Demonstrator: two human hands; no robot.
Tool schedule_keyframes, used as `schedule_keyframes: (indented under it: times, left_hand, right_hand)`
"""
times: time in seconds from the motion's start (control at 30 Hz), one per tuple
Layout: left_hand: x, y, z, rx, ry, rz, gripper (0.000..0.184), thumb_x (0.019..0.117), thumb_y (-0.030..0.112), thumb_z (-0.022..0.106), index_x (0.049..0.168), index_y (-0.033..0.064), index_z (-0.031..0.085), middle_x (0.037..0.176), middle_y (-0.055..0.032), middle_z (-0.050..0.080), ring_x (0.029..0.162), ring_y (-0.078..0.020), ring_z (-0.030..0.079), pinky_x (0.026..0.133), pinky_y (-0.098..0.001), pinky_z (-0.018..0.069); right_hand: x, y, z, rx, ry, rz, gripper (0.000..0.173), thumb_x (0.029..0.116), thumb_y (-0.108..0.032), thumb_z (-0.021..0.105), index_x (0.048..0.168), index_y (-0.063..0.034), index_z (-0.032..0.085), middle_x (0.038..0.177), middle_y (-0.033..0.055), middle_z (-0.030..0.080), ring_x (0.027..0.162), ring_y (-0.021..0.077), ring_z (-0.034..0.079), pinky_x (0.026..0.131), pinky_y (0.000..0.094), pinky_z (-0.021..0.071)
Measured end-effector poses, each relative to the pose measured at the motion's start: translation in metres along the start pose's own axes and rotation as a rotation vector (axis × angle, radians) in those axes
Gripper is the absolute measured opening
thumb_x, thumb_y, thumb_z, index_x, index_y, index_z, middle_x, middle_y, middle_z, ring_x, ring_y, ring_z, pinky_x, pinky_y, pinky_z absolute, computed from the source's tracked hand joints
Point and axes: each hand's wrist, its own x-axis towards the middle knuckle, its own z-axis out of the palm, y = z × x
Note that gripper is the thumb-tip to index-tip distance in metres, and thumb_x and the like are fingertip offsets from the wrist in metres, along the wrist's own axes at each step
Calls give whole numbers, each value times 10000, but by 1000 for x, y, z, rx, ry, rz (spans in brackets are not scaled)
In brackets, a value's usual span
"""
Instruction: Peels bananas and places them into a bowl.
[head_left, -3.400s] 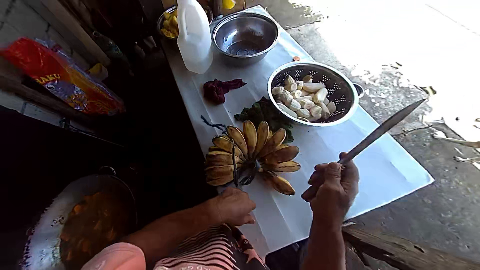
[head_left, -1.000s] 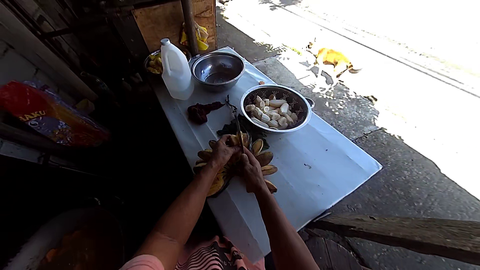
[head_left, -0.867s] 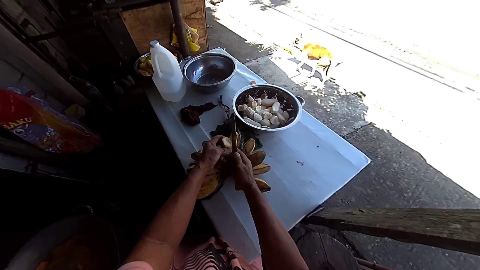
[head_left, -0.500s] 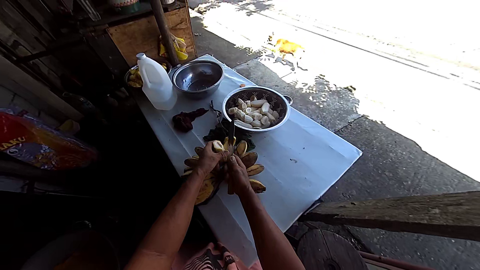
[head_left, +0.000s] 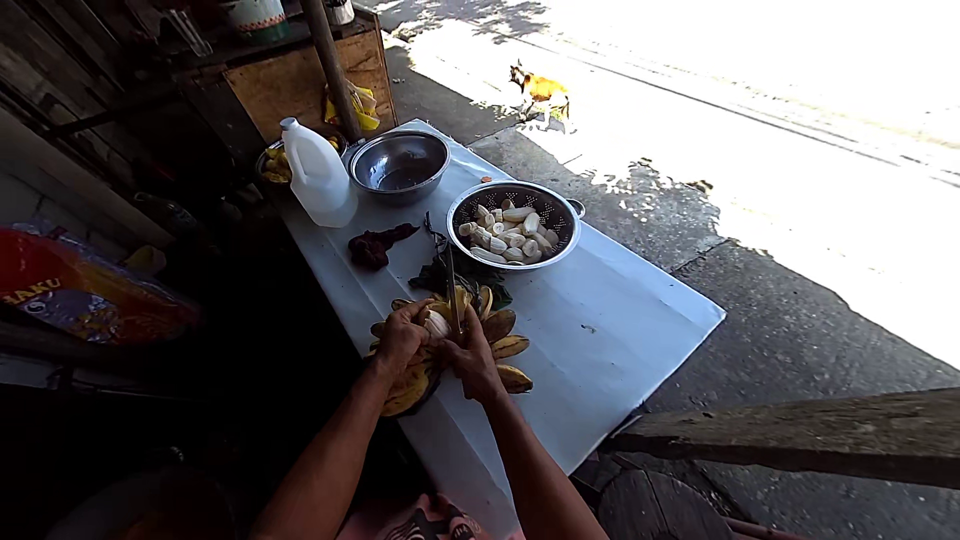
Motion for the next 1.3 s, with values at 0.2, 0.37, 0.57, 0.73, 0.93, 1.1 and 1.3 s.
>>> schedule_keyframes:
  times: [0.2,0.37,0.57,0.73,0.93,1.1,1.3]
  left_hand:
    - [-19,8,-6,31,-123,44,756,882,-65,485,1604,37,285,1286,-164,662,819,-164,682,619,-306,563]
    - [-9,12,-4,-157,382,-96,806,948,-36,513,1648,95,135,1520,-293,409,779,-244,730,676,-356,634]
    - [13,25,7,-343,372,-362,479,951,9,627,1394,-32,450,1001,-213,595,647,-226,641,589,-355,598]
    - [21,9,30,-193,232,-294,836,932,5,684,1593,168,199,1172,-298,586,769,-334,713,653,-431,630]
    - [22,-10,14,-224,126,-198,666,951,42,709,1526,135,386,1118,-217,617,639,-238,649,591,-369,597]
    - [18,-14,15,-253,91,-96,519,904,-66,684,1375,54,502,862,-154,645,563,-184,611,520,-313,557]
    - [21,-15,15,-231,162,-11,592,884,102,802,1396,18,516,1207,-219,645,993,-264,682,866,-423,587]
  right_hand:
    - [-8,-22,2,-348,-29,-56,809,854,-306,793,1537,-77,426,1216,148,688,997,212,699,881,395,577]
    - [3,-66,-19,331,-62,145,372,958,-209,712,1222,1,555,730,107,605,476,129,522,440,260,481]
    - [36,-101,-51,312,126,92,434,1124,-451,264,1414,-180,441,1049,96,743,595,153,646,480,257,491]
    - [9,-58,-42,-84,-97,44,427,1119,-318,380,1509,-168,470,814,76,664,556,139,577,510,280,507]
    - [-17,-42,-44,-1049,-201,-77,486,1106,-383,353,1541,-197,465,1116,174,706,1005,347,693,885,548,530]
    - [-15,-59,-19,-1387,-169,-48,458,1086,-308,397,1536,-246,448,1137,206,670,929,392,702,761,549,555]
    - [18,-12,-1,-378,-129,-42,443,1113,-299,351,1442,-66,533,1006,77,681,754,133,639,682,325,562]
